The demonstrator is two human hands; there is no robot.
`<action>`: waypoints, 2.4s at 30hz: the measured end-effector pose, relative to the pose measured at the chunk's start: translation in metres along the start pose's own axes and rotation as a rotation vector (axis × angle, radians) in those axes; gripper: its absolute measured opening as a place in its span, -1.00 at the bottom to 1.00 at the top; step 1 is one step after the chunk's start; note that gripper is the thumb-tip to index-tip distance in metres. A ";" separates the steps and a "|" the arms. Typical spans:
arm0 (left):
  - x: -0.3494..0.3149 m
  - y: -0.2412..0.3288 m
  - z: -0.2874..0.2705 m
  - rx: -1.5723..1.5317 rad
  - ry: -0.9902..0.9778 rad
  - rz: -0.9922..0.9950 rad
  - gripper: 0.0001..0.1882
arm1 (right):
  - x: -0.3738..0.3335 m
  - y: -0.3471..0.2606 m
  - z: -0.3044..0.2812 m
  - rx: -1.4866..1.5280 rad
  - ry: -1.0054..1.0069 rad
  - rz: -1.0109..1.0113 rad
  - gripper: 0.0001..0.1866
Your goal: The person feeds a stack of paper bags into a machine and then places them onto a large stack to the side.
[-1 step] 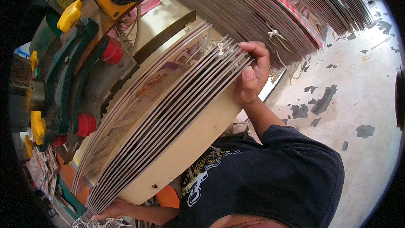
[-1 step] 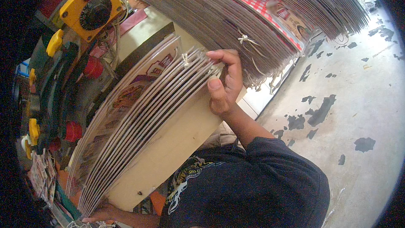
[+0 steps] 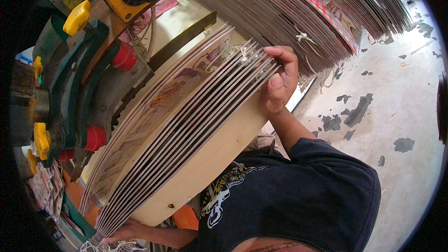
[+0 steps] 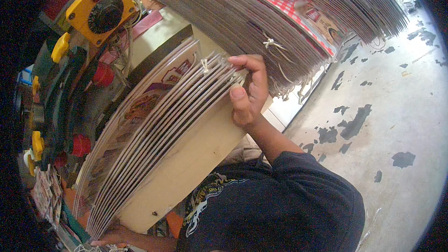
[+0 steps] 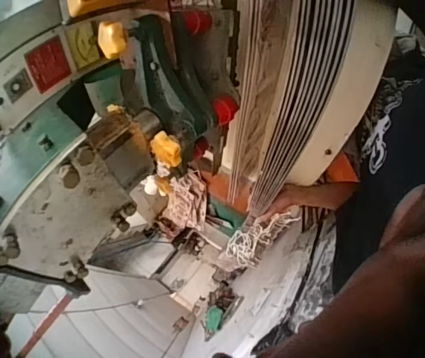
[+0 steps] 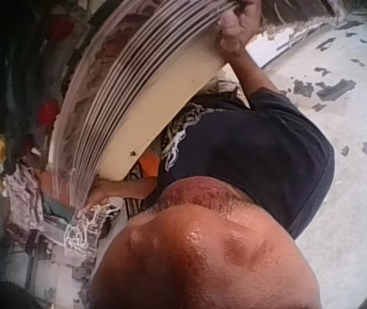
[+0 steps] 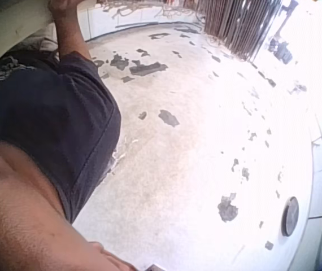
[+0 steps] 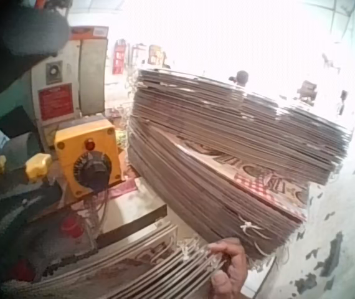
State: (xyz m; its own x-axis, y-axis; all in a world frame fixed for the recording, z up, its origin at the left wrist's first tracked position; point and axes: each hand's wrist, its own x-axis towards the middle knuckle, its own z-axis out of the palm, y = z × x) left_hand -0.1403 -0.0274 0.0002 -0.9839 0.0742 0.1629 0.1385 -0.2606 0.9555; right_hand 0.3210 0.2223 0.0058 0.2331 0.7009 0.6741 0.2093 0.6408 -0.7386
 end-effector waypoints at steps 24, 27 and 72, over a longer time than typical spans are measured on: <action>-0.017 0.013 0.018 -0.075 -0.006 -0.023 0.15 | 0.001 0.002 0.008 0.101 0.101 -0.069 -0.48; -0.016 0.012 0.018 -0.068 0.013 -0.027 0.17 | 0.001 0.002 0.010 0.139 0.117 -0.087 -0.51; -0.022 0.020 0.026 -0.004 0.080 -0.083 -0.07 | 0.002 0.003 0.003 0.156 0.039 -0.081 -0.40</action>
State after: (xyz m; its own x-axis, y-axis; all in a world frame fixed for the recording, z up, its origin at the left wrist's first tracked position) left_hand -0.1130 -0.0089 0.0218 -0.9979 0.0185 0.0626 0.0557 -0.2604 0.9639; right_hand 0.3193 0.2265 0.0043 0.2586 0.6344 0.7285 0.0792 0.7377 -0.6705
